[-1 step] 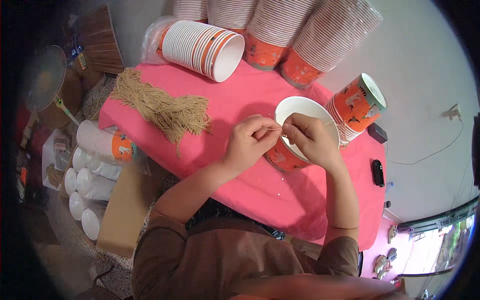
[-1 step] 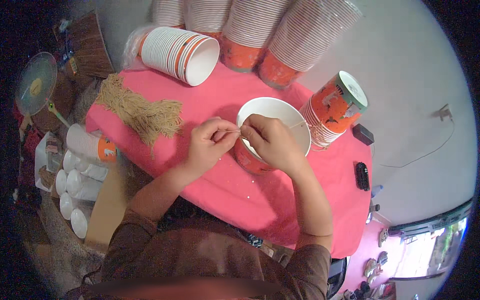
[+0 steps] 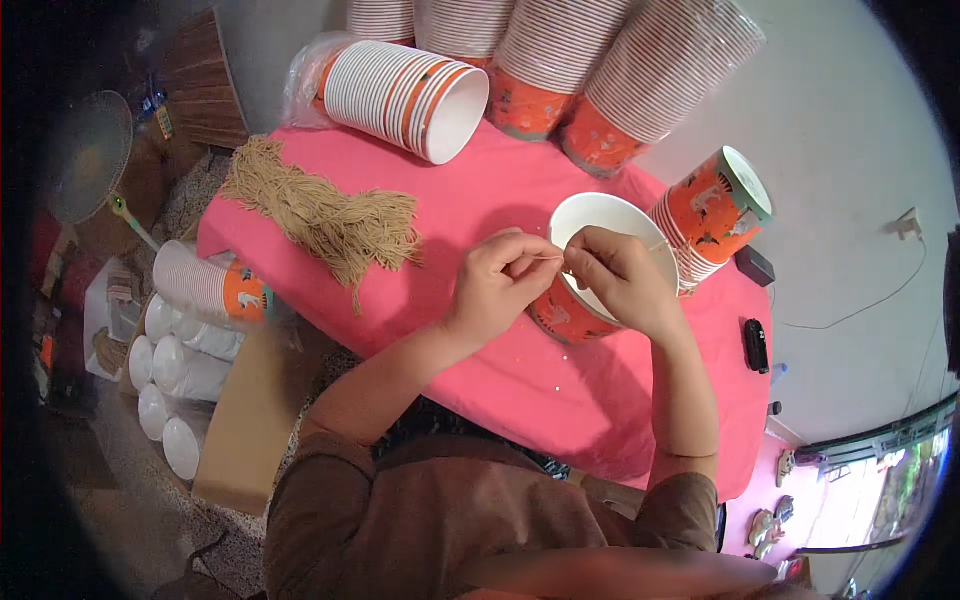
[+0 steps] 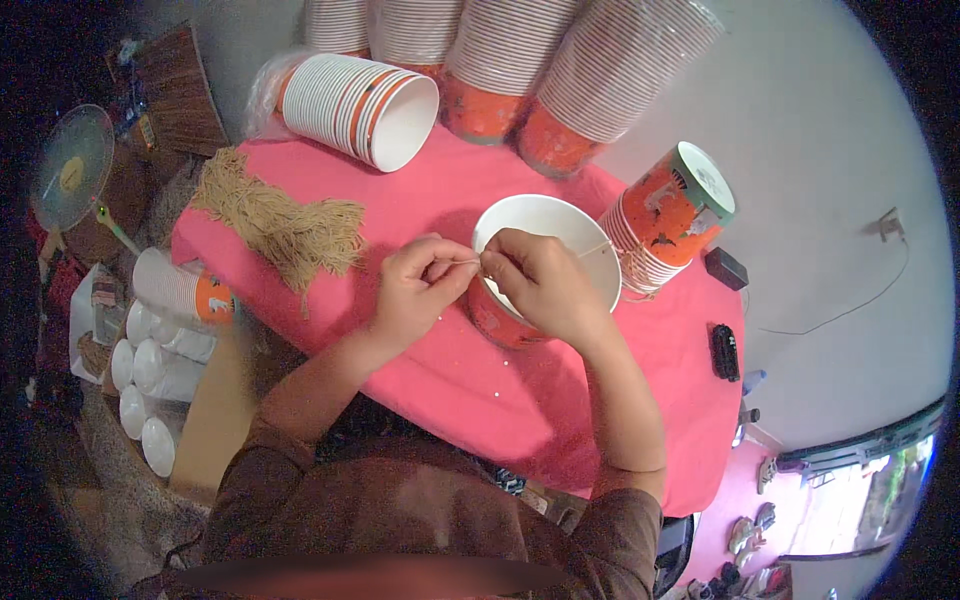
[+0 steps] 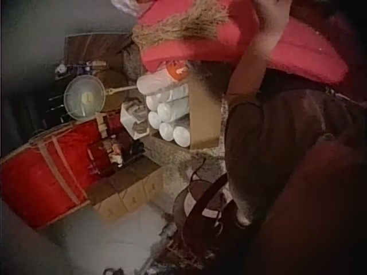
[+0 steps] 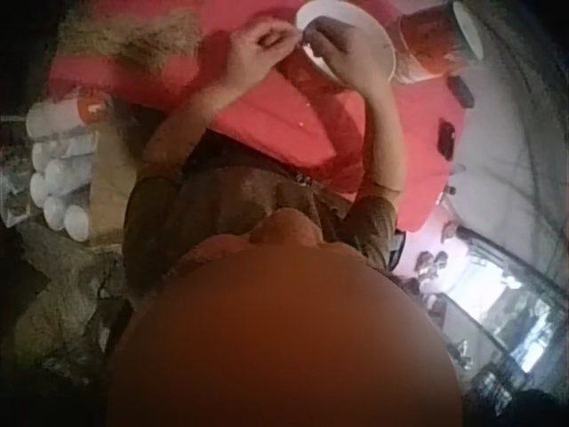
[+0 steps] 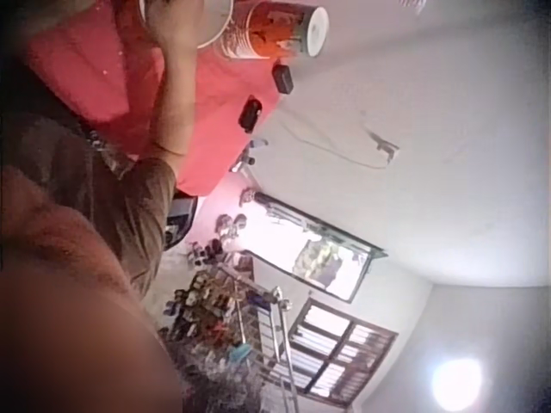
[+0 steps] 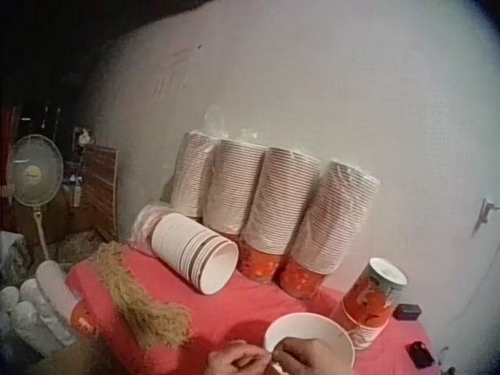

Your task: Tie thin cords or ropes to the handles of printed plastic buckets.

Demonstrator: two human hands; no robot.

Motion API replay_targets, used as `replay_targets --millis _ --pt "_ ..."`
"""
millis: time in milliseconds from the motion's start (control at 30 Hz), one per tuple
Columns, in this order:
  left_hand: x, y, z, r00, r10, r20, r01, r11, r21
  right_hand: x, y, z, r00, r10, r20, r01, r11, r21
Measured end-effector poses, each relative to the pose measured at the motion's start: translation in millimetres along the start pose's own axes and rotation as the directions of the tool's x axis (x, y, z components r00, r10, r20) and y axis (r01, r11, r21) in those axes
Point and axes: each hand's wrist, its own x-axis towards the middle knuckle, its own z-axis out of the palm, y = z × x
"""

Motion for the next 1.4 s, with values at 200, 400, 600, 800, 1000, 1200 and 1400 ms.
replay_targets --millis 200,400,600,800,1000,1200,1400 --pt "-1 3 5 0.973 -0.229 0.001 0.224 0.951 -0.211 1 5 3 0.998 0.058 0.030 -0.059 0.998 0.038" --pt "4 4 -5 0.801 -0.505 0.321 0.587 0.559 -0.586 -6 7 4 0.997 0.000 -0.075 0.006 0.997 0.083" --pt "1 4 -12 0.711 -0.522 0.472 0.676 0.323 -0.662 -7 -5 7 0.951 -0.276 -0.140 0.249 0.951 -0.181" --pt "5 2 -16 0.580 -0.433 0.690 0.768 0.009 -0.641 -11 -8 14 0.937 -0.231 -0.262 0.246 0.969 0.028" --pt "3 4 -16 0.561 -0.469 0.682 0.751 -0.060 -0.658 -12 -19 9 0.921 -0.347 -0.179 0.335 0.938 -0.090" --pt "3 7 -13 0.561 -0.523 0.641 0.740 -0.031 -0.672 -10 -9 14 0.900 -0.378 -0.219 0.351 0.924 -0.152" --pt "2 4 -17 0.645 -0.491 0.585 0.719 0.133 -0.682 -10 -12 5 0.938 -0.248 -0.243 0.220 0.966 -0.139"
